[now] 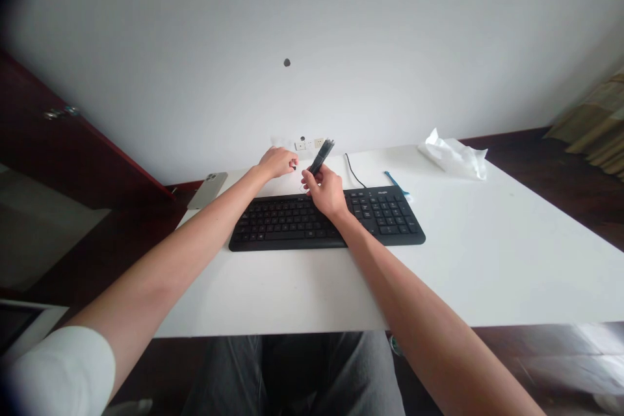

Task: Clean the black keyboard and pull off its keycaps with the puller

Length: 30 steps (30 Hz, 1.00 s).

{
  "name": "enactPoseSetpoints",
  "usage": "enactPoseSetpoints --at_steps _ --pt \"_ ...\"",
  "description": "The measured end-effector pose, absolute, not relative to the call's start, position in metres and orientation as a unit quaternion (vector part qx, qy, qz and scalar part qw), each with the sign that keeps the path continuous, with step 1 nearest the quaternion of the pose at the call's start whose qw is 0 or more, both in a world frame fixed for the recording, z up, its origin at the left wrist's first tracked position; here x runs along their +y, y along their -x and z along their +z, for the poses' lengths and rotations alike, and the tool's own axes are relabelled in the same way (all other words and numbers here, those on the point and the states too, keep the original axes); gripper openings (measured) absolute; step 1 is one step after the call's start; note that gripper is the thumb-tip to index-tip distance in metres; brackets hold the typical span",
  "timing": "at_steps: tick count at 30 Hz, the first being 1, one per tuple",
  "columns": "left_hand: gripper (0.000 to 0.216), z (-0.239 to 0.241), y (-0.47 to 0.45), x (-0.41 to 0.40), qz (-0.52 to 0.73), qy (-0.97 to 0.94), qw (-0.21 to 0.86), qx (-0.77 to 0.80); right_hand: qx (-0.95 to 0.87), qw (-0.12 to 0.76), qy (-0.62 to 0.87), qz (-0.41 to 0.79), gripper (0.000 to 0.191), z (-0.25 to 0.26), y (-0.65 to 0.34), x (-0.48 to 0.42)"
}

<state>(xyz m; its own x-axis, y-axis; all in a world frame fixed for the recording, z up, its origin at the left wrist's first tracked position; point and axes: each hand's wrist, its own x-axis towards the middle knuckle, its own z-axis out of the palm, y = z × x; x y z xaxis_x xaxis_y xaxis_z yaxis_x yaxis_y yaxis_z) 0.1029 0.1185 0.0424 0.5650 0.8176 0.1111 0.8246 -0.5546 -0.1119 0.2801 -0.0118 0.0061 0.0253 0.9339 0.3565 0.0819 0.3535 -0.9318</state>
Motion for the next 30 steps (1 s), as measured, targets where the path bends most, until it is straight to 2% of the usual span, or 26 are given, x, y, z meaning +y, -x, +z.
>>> enactPoseSetpoints --at_steps 5,13,30 --pt "0.021 0.048 -0.098 0.138 -0.006 0.882 0.068 -0.467 -0.592 0.566 0.436 0.374 0.033 0.007 -0.280 -0.012" --pt "0.026 0.055 -0.087 0.144 0.034 0.869 0.035 -0.493 -0.594 0.562 0.440 0.371 0.032 0.007 -0.280 -0.012" --pt "0.028 0.053 -0.083 0.139 0.026 0.866 0.011 -0.499 -0.594 0.557 0.444 0.374 0.031 0.007 -0.280 -0.012"
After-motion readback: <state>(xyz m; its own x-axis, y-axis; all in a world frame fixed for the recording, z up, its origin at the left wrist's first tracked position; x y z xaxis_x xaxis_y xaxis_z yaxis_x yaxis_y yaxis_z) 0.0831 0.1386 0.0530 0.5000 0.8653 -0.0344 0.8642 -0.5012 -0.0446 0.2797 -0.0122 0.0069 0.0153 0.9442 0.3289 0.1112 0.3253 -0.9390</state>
